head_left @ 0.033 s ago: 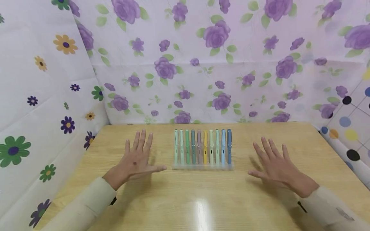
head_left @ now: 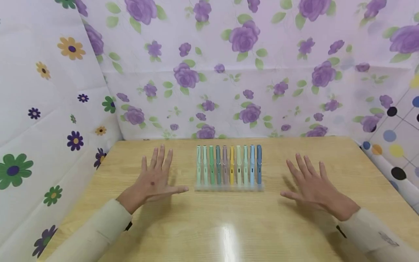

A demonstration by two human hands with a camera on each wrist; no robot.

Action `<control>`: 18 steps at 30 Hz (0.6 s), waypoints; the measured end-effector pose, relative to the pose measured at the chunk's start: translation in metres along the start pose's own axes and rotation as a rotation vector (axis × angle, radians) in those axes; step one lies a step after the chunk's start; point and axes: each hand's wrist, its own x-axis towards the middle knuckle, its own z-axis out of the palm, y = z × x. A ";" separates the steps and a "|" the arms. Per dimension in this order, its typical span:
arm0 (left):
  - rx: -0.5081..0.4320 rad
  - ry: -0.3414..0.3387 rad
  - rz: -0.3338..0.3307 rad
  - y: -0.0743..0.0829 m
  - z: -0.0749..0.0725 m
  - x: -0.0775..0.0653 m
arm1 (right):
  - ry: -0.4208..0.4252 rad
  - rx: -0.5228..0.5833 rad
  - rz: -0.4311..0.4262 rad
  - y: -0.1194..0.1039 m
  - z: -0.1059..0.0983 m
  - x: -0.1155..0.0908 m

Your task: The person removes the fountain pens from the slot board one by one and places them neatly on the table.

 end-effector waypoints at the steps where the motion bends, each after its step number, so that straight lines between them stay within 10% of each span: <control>1: -0.001 -0.005 0.004 0.001 0.001 0.000 | -0.004 0.004 0.004 0.000 -0.001 -0.002; 18: -0.079 -0.057 0.147 0.011 0.019 0.020 | 0.025 0.112 -0.055 -0.007 -0.019 0.018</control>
